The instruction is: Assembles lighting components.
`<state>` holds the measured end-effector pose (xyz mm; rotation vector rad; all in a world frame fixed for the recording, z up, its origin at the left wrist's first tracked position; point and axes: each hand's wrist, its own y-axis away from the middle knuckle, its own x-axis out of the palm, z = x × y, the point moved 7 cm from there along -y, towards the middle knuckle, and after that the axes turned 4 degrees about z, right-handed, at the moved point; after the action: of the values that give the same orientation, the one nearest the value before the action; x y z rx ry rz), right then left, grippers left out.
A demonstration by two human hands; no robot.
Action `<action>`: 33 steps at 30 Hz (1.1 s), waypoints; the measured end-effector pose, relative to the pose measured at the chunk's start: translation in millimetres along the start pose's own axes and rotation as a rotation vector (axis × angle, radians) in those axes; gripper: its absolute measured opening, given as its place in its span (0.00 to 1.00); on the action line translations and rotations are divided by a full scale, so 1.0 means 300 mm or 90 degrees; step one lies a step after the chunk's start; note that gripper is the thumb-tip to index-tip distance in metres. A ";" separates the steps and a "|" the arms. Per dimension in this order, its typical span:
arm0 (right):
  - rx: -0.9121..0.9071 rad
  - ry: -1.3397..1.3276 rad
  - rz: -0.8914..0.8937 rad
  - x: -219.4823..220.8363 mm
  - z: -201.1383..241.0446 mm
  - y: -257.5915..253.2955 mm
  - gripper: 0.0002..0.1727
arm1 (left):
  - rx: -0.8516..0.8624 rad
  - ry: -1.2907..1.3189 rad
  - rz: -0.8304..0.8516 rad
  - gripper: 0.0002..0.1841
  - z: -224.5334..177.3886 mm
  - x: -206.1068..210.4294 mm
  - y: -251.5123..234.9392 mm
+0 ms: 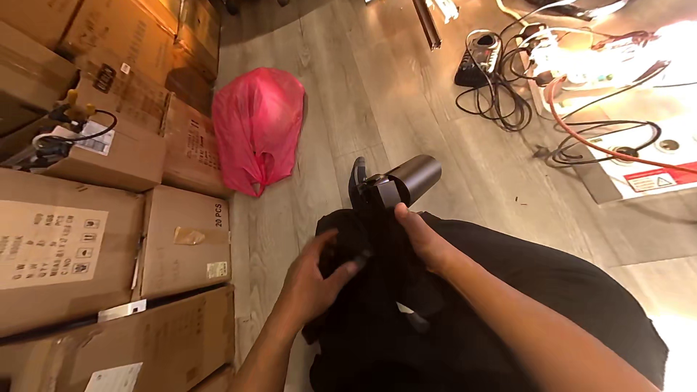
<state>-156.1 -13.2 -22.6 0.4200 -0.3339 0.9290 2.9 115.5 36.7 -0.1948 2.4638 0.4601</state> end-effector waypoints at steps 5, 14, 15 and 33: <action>0.012 0.040 0.053 0.044 -0.015 0.005 0.52 | 0.273 -0.143 -0.117 0.41 -0.243 -0.052 -0.124; 0.036 -0.012 0.045 0.022 -0.039 0.001 0.51 | 0.419 -0.193 -0.028 0.26 -0.317 0.003 -0.185; 0.025 0.001 0.055 0.028 -0.029 0.001 0.50 | 0.390 -0.178 -0.024 0.30 -0.312 -0.007 -0.188; -0.027 -0.259 0.269 0.045 -0.036 0.003 0.49 | 0.104 0.313 -0.056 0.15 -0.299 -0.036 -0.300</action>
<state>-148.4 2.0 -25.7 0.5100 -0.8350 1.2437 -15.7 -1.0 85.4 -0.3854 2.9400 0.1844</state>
